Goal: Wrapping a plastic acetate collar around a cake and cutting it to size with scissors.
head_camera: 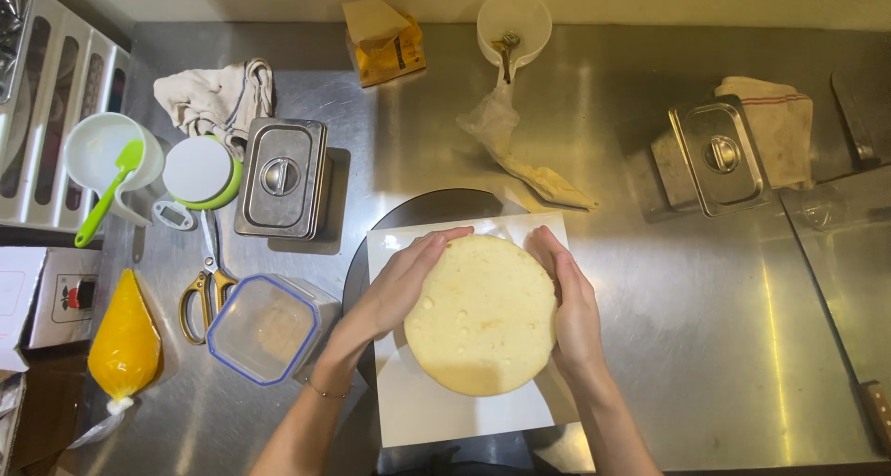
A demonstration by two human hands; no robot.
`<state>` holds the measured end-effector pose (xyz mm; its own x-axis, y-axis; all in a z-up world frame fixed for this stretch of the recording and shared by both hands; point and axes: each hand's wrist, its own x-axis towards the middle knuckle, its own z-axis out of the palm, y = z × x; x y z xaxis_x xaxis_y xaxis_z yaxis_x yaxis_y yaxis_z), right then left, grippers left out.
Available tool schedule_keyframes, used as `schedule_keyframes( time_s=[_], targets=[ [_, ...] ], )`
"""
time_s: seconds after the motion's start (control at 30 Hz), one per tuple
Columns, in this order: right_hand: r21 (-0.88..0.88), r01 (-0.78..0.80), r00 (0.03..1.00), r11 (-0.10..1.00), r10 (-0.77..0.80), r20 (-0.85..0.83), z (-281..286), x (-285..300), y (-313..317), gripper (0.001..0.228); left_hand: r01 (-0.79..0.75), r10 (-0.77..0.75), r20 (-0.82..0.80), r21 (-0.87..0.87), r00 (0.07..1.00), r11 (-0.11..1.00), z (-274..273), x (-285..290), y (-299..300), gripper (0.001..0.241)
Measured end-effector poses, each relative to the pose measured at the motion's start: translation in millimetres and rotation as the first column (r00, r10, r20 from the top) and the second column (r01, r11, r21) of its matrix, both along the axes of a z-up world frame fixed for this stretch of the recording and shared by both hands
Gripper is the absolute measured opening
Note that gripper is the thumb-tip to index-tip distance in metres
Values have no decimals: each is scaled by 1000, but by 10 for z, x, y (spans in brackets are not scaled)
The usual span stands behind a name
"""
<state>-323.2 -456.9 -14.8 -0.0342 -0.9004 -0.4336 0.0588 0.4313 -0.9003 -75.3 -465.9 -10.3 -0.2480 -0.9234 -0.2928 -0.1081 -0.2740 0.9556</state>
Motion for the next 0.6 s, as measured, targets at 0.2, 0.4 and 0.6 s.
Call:
schedule_keyframes(
  time_s=[0.2,0.4,0.6],
  targets=[
    [39,-159,984,986,155,93,-32,-114,-186,67,97,-97,61,-9,993,995,223,-47,-164,63],
    [21,-361,931,932,360,62,12,-285,-487,60,137,-134,64,-43,989,990,158,-11,-156,67],
    [-11,-563,821,826,558,-121,186,-274,-641,52,114,-106,79,-114,991,987,38,-40,-196,57]
  ],
)
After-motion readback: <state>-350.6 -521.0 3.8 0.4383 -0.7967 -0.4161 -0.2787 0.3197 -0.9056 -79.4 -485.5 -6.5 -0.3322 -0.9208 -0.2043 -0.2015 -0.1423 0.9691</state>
